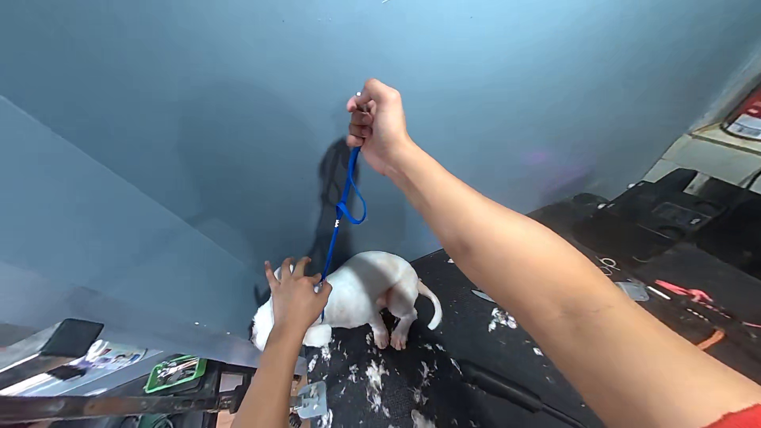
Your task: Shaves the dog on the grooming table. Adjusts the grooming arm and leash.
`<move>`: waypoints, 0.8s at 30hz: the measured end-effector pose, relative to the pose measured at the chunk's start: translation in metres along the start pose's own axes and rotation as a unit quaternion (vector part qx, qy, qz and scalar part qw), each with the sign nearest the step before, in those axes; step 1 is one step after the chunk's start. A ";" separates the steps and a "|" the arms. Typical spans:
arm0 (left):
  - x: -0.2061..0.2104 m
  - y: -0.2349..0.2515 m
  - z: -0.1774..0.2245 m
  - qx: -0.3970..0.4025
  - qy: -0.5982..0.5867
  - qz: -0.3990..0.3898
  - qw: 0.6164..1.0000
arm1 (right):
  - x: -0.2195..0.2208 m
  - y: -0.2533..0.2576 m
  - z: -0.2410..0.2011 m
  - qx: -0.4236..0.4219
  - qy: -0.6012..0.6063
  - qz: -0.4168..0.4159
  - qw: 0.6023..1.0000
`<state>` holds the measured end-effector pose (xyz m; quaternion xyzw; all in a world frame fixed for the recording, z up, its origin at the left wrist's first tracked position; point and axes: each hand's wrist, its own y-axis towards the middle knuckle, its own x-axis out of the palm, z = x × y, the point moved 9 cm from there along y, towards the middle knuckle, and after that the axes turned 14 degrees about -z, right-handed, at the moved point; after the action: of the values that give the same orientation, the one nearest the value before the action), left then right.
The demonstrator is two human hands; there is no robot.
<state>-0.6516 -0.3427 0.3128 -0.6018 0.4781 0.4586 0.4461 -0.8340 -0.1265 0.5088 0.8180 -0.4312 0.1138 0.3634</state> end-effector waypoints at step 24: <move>-0.045 -0.028 0.015 0.016 -0.214 0.033 0.976 | 0.057 -0.014 -0.041 0.001 -0.005 0.003 1.000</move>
<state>-0.6312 -0.3169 0.3570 -0.4663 0.3979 0.5835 0.5327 -0.7837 -0.1287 0.5592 0.8175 -0.4354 0.1110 0.3604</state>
